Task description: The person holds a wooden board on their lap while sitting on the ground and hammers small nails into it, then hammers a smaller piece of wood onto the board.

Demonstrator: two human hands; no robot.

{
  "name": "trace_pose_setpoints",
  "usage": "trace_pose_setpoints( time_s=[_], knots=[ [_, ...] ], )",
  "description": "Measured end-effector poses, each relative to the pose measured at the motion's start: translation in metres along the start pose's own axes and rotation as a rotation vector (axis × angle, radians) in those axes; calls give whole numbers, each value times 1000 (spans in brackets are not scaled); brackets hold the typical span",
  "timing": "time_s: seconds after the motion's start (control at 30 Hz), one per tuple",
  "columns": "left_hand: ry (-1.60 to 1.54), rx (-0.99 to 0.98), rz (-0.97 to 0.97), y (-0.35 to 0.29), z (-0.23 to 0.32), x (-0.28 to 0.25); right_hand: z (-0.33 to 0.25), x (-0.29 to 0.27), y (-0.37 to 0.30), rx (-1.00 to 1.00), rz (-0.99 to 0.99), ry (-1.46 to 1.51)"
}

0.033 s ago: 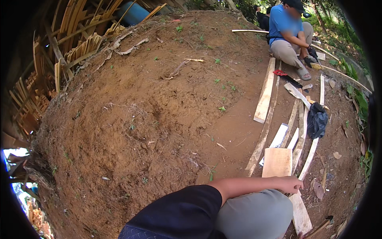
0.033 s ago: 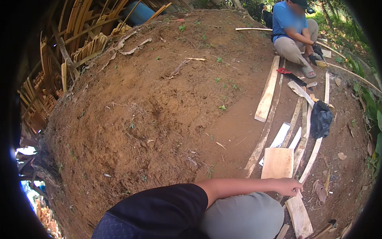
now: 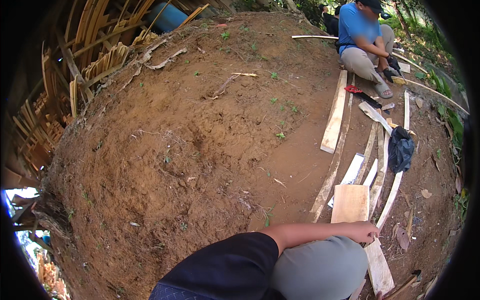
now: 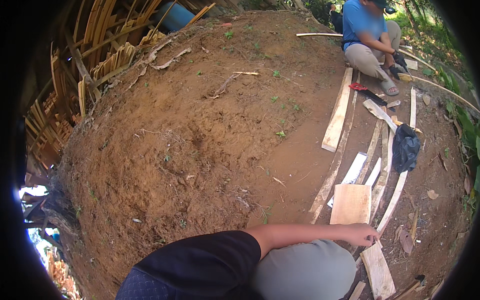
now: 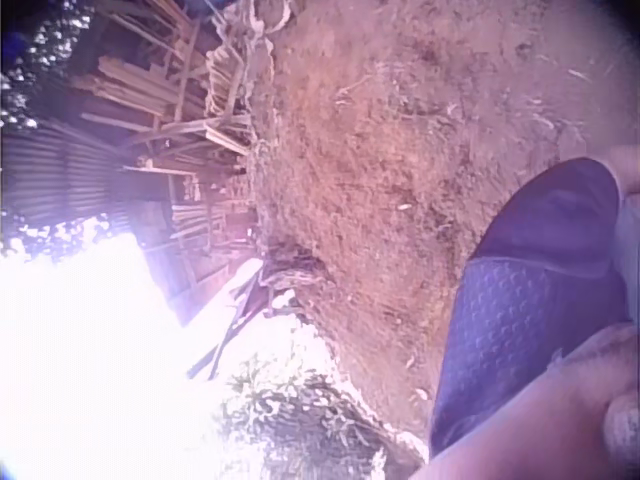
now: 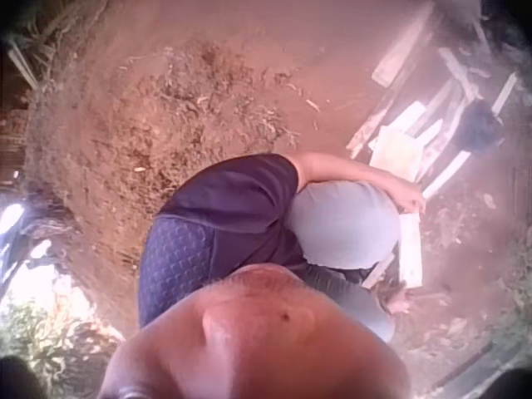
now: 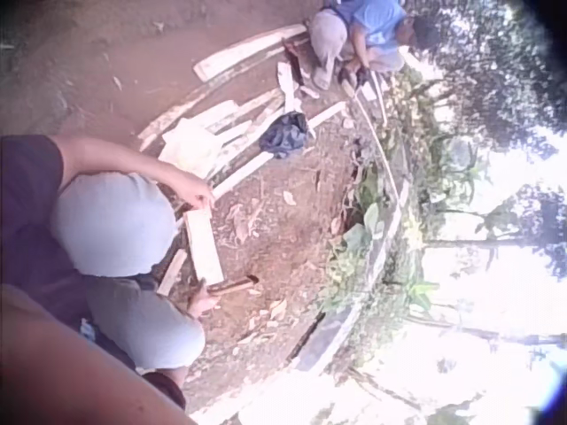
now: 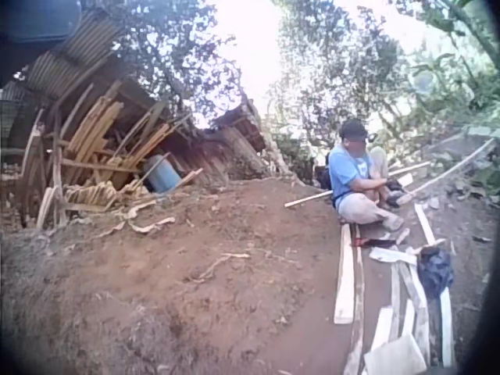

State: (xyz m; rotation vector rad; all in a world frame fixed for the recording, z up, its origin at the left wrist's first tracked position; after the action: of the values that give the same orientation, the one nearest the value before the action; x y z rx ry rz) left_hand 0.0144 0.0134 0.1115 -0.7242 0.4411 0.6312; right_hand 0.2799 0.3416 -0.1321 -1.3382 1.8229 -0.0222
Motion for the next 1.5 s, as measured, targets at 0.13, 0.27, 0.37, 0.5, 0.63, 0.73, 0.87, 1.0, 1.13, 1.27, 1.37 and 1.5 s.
trace_pose_setpoints(
  time_s=[0.13, 0.27, 0.37, 0.5, 0.63, 0.73, 0.87, 1.0, 1.13, 1.27, 1.37, 1.5],
  knots=[
    [46, -15, -25, -18, -54, 32, -57, -40, -16, -193, 143, 92],
    [95, 192, -23, 7, -29, 56, -77, -60, -26, -175, 62, -54],
    [129, 360, 0, 26, -19, 76, -111, -55, -23, -236, 12, -73],
    [362, 527, -27, 44, 6, 89, -65, -32, -12, -201, 95, 73],
    [283, 531, 45, 72, 8, 87, -63, -10, -20, 35, 48, 417],
    [284, 408, -249, 109, -2, 134, -107, -42, -35, 92, 126, 106],
    [440, 386, -218, 95, 25, 131, -121, -50, -47, 230, 46, -5],
    [513, 441, -232, 98, 26, 150, -119, -38, -59, 351, 109, 17],
    [559, 447, -170, 94, 14, 152, -121, -24, -69, 346, 212, 76],
    [592, 456, -133, 90, 13, 152, -109, -36, -68, 337, 247, 112],
    [606, 458, -152, 94, 6, 149, -114, -47, -78, 381, 318, 29],
    [597, 465, -201, 97, 13, 153, -124, -64, -105, 404, 485, 120]
  ],
)
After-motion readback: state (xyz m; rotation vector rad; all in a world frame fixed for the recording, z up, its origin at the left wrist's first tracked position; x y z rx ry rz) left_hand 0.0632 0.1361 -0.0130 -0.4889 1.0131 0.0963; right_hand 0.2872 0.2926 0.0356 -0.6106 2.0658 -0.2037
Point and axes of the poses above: each hand's wrist, its own y-axis towards the middle knuckle, its own x-axis out of the palm, z = x × y, the point moved 6 cm from there along y, towards the middle knuckle, and after that the axes turned 6 degrees about -x, right-handed, at the moved point
